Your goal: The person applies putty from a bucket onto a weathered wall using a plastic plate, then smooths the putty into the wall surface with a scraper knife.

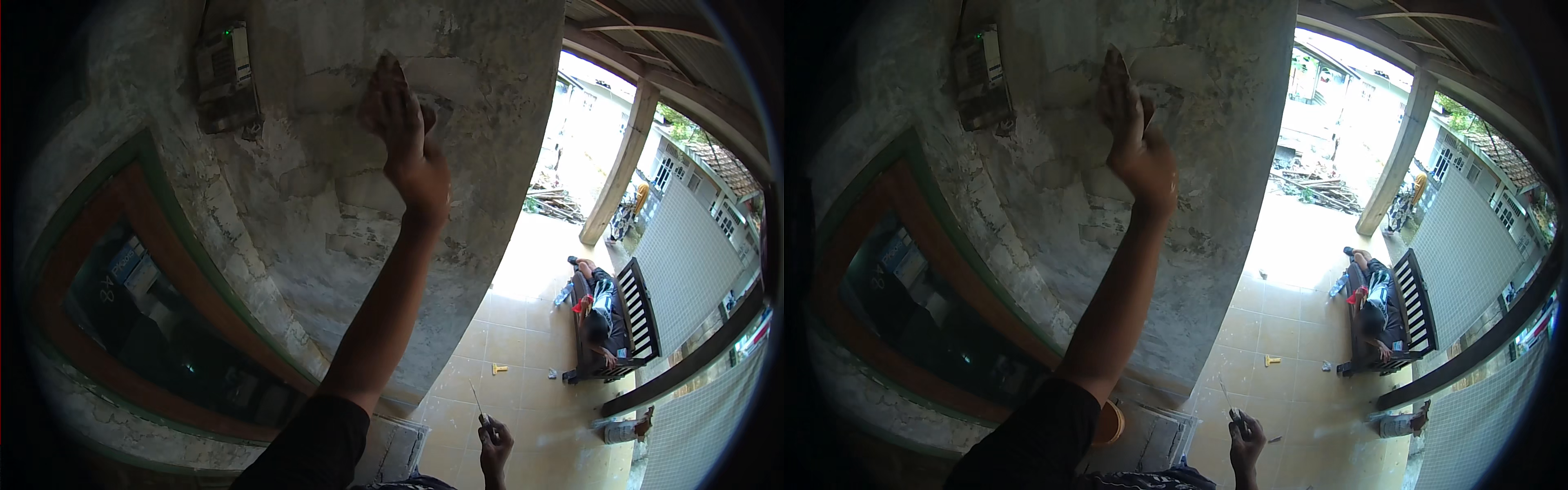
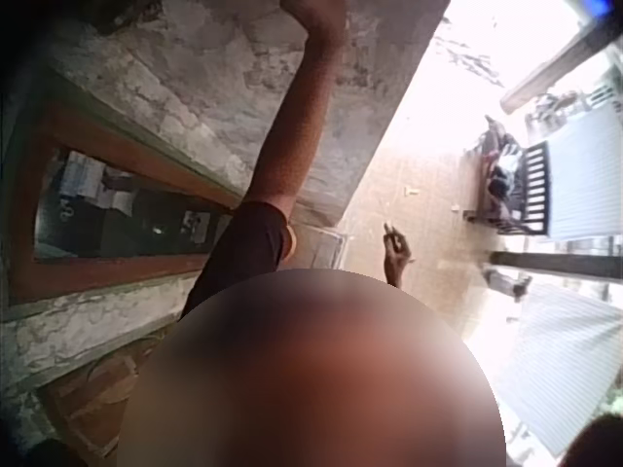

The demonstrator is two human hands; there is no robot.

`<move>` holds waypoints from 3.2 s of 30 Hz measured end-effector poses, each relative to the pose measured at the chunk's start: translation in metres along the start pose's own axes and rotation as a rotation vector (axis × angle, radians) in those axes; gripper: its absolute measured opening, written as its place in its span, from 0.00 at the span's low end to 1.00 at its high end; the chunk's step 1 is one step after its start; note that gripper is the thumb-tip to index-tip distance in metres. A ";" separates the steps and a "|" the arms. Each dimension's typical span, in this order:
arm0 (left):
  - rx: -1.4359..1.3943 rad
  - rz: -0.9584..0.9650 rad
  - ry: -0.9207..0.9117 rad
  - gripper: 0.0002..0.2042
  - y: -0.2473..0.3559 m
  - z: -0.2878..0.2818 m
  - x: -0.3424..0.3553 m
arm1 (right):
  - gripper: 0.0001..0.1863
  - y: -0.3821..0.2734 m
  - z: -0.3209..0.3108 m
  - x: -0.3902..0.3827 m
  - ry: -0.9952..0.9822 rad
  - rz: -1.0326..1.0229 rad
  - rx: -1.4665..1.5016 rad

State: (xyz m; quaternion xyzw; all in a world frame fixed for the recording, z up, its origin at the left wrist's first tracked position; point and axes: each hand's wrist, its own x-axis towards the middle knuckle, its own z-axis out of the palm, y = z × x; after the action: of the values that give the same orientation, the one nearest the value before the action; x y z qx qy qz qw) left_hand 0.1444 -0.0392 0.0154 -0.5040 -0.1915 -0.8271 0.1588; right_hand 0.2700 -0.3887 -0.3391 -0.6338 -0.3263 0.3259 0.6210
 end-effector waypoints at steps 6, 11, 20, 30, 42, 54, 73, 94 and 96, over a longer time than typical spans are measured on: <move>0.010 -0.081 -0.326 0.27 0.009 0.042 -0.016 | 0.15 0.004 -0.005 0.001 0.040 -0.033 -0.002; -0.146 0.178 -0.576 0.25 0.023 0.049 -0.086 | 0.14 -0.002 -0.002 -0.001 0.013 0.001 0.011; -0.335 0.197 -0.581 0.23 0.050 -0.039 -0.150 | 0.15 0.004 -0.005 0.003 0.020 -0.018 -0.017; -0.155 0.178 -0.450 0.20 0.033 0.048 -0.048 | 0.15 -0.004 -0.004 0.000 0.035 -0.020 0.020; -0.714 -0.262 -1.046 0.21 0.090 -0.106 -0.158 | 0.12 -0.028 0.008 -0.005 0.018 -0.072 0.044; -0.652 -1.305 -0.267 0.10 0.096 -0.223 -0.084 | 0.20 -0.150 0.061 -0.005 -0.402 0.003 0.218; -0.437 -1.353 -0.259 0.12 0.092 -0.337 -0.067 | 0.20 -0.162 0.101 -0.035 -0.586 0.162 0.108; -0.037 -1.569 -0.141 0.16 0.085 -0.508 -0.037 | 0.17 -0.060 0.161 -0.022 -0.679 -0.571 -0.594; 0.040 -1.574 -0.042 0.15 0.098 -0.538 -0.040 | 0.19 -0.044 0.178 -0.029 -1.065 -0.423 -0.668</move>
State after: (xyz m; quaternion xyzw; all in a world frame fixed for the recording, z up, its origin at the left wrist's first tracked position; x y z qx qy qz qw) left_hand -0.2093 -0.3787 -0.2300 -0.2328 -0.5100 -0.6829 -0.4684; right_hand 0.1077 -0.3096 -0.2979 -0.4670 -0.7895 0.3469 0.1954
